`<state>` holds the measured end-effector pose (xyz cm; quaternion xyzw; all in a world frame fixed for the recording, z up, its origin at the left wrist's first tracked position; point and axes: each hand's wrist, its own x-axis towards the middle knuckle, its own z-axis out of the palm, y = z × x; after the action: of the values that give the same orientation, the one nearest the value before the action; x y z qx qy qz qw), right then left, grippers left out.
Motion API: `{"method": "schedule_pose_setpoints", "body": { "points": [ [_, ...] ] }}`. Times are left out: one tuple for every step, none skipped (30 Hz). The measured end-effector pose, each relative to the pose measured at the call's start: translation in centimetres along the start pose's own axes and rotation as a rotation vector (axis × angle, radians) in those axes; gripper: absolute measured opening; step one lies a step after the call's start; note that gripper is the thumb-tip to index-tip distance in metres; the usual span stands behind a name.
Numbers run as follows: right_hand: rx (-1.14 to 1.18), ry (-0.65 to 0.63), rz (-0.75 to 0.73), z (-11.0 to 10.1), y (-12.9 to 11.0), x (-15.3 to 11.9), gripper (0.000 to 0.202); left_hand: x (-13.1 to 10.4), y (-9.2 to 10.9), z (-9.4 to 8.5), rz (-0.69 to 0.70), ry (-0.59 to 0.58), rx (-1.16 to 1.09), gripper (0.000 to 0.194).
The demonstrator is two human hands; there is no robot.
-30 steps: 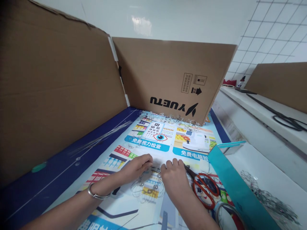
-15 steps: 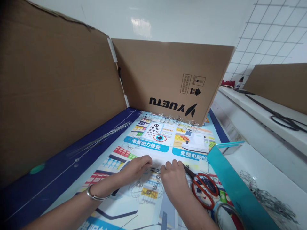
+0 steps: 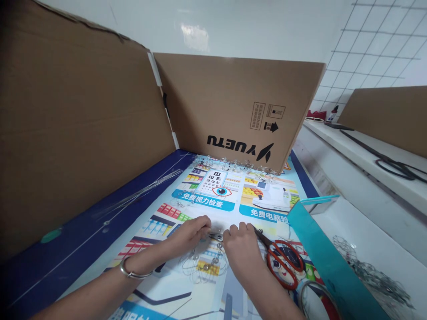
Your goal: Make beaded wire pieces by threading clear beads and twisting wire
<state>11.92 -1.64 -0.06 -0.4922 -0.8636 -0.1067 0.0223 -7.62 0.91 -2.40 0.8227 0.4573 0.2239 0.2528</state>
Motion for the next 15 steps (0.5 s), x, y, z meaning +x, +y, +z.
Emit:
{"method": "schedule_pose_setpoints", "body": {
  "points": [
    [0.003,-0.002,-0.002,-0.07,0.02,0.01,0.013,0.00,-0.04,0.04,0.005,0.003,0.003,0.014],
    [0.005,-0.005,-0.003,-0.12,0.04,0.02,0.014,0.01,-0.08,0.08,0.011,0.004,0.005,0.014],
    [0.007,-0.007,-0.004,-0.16,0.06,0.03,0.014,0.01,-0.11,0.12,0.016,0.004,0.008,0.013],
    [0.010,-0.009,-0.005,-0.19,0.08,0.04,0.014,0.02,-0.14,0.16,0.021,0.003,0.011,0.013],
    [0.014,-0.010,-0.004,-0.21,0.10,0.04,0.014,0.02,-0.16,0.18,0.027,0.002,0.014,0.013],
    [0.020,-0.010,-0.003,-0.21,0.11,0.05,0.014,0.02,-0.17,0.21,0.035,0.000,0.019,0.013],
    [0.025,-0.009,-0.004,-0.21,0.12,0.05,0.015,0.02,-0.18,0.23,0.040,0.000,0.023,0.013],
    [0.030,-0.008,-0.004,-0.20,0.13,0.05,0.015,0.02,-0.18,0.25,0.042,0.000,0.027,0.013],
    [0.033,-0.008,-0.004,-0.18,0.13,0.05,0.015,0.01,-0.19,0.26,0.041,0.001,0.029,0.013],
    [0.035,-0.010,-0.005,-0.17,0.13,0.05,0.015,-0.01,-0.20,0.28,0.038,0.001,0.030,0.013],
    [0.035,-0.012,-0.006,-0.15,0.13,0.05,0.015,-0.02,-0.20,0.29,0.033,-0.002,0.030,0.013],
    [0.034,-0.016,-0.008,-0.14,0.13,0.05,0.015,-0.04,-0.19,0.30,0.028,-0.005,0.029,0.013],
    [0.030,-0.021,-0.011,-0.14,0.13,0.05,0.015,-0.05,-0.18,0.30,0.023,-0.007,0.026,0.013],
    [0.024,-0.027,-0.016,-0.14,0.13,0.05,0.015,-0.07,-0.17,0.30,0.019,-0.008,0.023,0.013],
    [0.016,-0.034,-0.020,-0.16,0.13,0.05,0.015,-0.08,-0.15,0.30,0.016,-0.007,0.021,0.013]
  ]
}}
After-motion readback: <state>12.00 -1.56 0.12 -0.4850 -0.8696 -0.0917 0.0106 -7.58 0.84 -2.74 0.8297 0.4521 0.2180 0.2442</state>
